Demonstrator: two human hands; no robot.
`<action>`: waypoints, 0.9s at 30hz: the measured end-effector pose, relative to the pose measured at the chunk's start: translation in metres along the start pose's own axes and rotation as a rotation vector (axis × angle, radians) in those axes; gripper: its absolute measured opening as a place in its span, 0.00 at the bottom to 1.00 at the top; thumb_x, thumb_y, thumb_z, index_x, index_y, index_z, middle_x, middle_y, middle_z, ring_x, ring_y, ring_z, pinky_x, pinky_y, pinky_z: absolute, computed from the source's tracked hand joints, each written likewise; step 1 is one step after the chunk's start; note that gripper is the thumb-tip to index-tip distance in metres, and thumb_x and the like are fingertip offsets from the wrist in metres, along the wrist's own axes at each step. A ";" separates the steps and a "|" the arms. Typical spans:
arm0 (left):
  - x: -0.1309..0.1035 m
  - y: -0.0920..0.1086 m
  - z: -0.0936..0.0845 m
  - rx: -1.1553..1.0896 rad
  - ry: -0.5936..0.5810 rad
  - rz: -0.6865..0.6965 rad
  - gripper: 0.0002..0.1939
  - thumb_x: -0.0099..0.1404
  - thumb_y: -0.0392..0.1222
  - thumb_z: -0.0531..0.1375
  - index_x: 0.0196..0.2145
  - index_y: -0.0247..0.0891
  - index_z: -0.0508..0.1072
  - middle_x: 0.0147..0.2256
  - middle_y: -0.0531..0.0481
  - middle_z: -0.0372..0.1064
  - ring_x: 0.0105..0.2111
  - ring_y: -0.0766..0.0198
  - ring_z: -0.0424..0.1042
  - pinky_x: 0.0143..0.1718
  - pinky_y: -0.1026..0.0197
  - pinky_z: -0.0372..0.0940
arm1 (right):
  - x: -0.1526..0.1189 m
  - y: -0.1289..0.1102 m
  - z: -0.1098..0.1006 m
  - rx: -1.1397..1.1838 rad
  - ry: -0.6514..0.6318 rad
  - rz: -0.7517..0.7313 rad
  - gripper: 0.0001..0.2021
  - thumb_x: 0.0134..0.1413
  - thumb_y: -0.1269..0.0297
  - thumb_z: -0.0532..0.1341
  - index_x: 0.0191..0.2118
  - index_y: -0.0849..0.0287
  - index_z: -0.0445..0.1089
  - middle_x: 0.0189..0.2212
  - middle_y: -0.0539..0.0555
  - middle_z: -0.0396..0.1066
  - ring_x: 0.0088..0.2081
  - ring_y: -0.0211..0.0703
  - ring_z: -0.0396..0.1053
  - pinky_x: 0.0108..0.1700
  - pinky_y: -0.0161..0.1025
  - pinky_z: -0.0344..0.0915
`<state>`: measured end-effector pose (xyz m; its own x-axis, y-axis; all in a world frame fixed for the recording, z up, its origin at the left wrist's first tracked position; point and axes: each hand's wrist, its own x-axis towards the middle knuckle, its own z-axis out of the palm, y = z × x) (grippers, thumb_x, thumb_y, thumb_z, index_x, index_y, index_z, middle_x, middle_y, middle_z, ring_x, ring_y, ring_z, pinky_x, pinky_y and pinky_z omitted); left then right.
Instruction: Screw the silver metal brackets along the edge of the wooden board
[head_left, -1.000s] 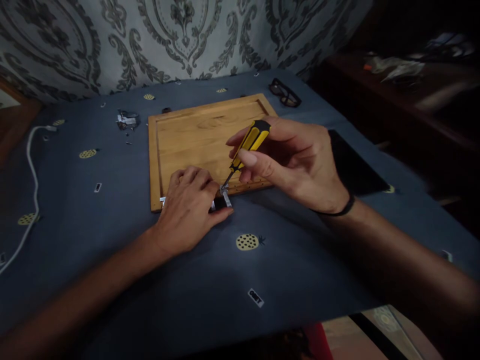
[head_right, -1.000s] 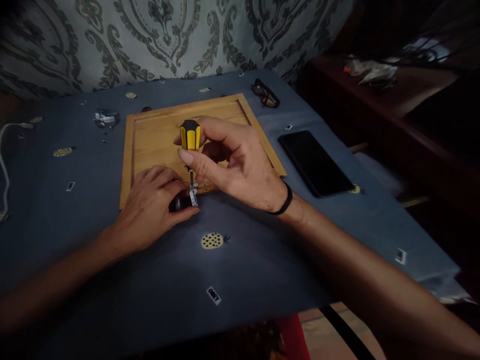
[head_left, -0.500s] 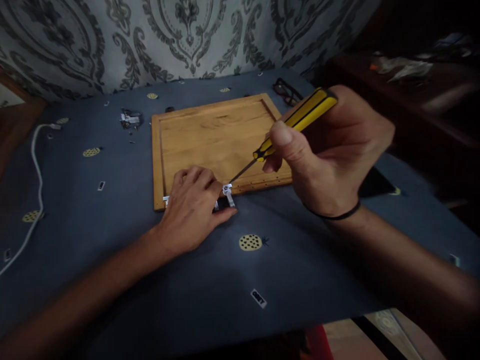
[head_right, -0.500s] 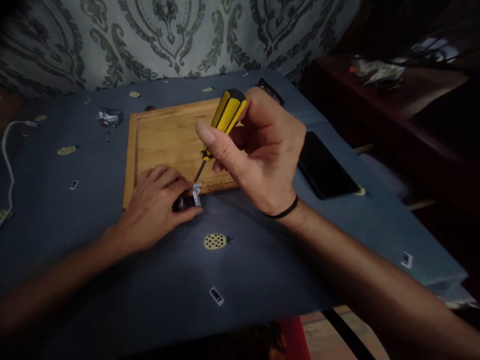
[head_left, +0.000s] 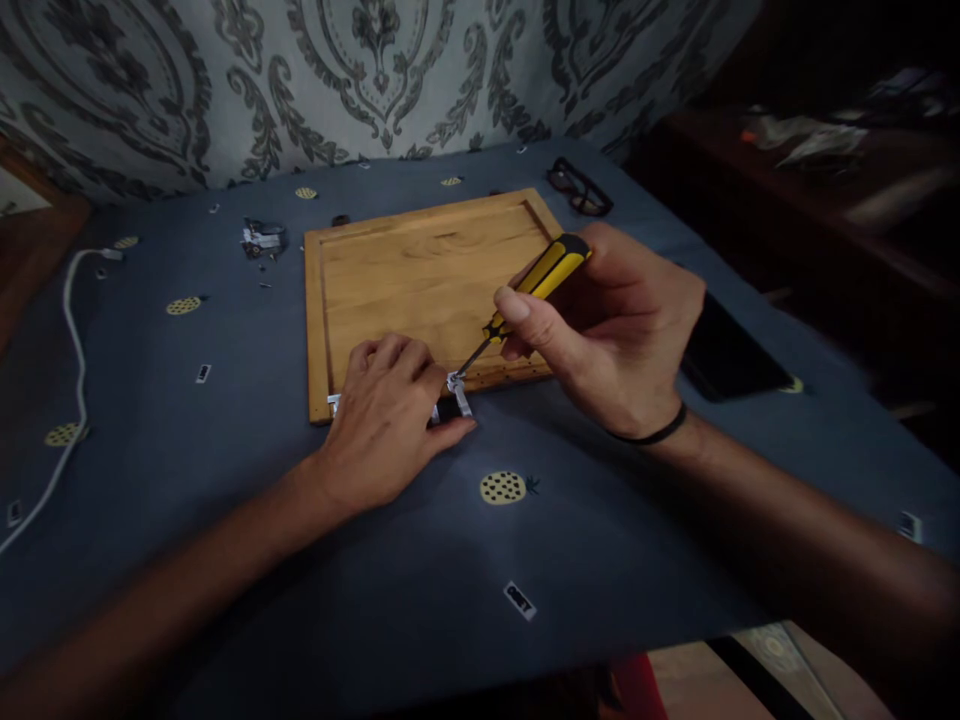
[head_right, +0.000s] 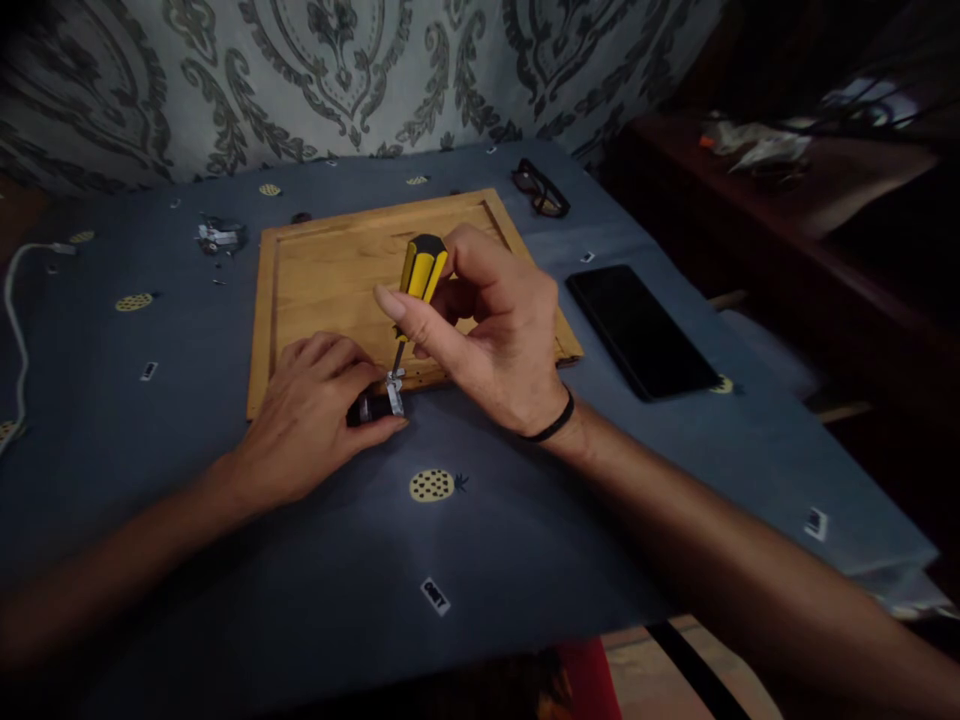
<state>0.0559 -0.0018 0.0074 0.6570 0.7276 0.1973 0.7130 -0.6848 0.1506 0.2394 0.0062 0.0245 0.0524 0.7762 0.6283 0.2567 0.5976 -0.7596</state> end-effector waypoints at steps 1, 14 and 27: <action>0.000 0.000 0.000 0.000 -0.001 0.000 0.17 0.65 0.51 0.66 0.43 0.35 0.77 0.43 0.43 0.71 0.48 0.47 0.66 0.50 0.45 0.61 | 0.000 0.000 0.000 0.006 -0.003 -0.004 0.17 0.48 0.53 0.73 0.25 0.53 0.65 0.21 0.44 0.65 0.18 0.32 0.66 0.17 0.35 0.59; 0.001 0.000 0.000 0.011 -0.010 -0.005 0.18 0.64 0.52 0.66 0.43 0.34 0.78 0.44 0.42 0.72 0.48 0.47 0.66 0.51 0.45 0.61 | -0.001 -0.008 -0.009 0.001 -0.197 0.021 0.08 0.54 0.56 0.69 0.38 0.53 0.75 0.32 0.49 0.74 0.28 0.37 0.71 0.27 0.37 0.70; -0.001 -0.001 0.000 0.011 0.012 -0.002 0.16 0.64 0.51 0.66 0.42 0.36 0.78 0.43 0.43 0.72 0.48 0.48 0.66 0.50 0.45 0.61 | -0.001 -0.002 -0.003 -0.098 0.033 -0.120 0.16 0.47 0.54 0.73 0.25 0.52 0.67 0.22 0.46 0.66 0.21 0.35 0.62 0.22 0.37 0.60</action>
<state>0.0550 -0.0018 0.0069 0.6524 0.7287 0.2083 0.7173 -0.6824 0.1406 0.2418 0.0036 0.0265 0.0472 0.6926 0.7198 0.3558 0.6617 -0.6600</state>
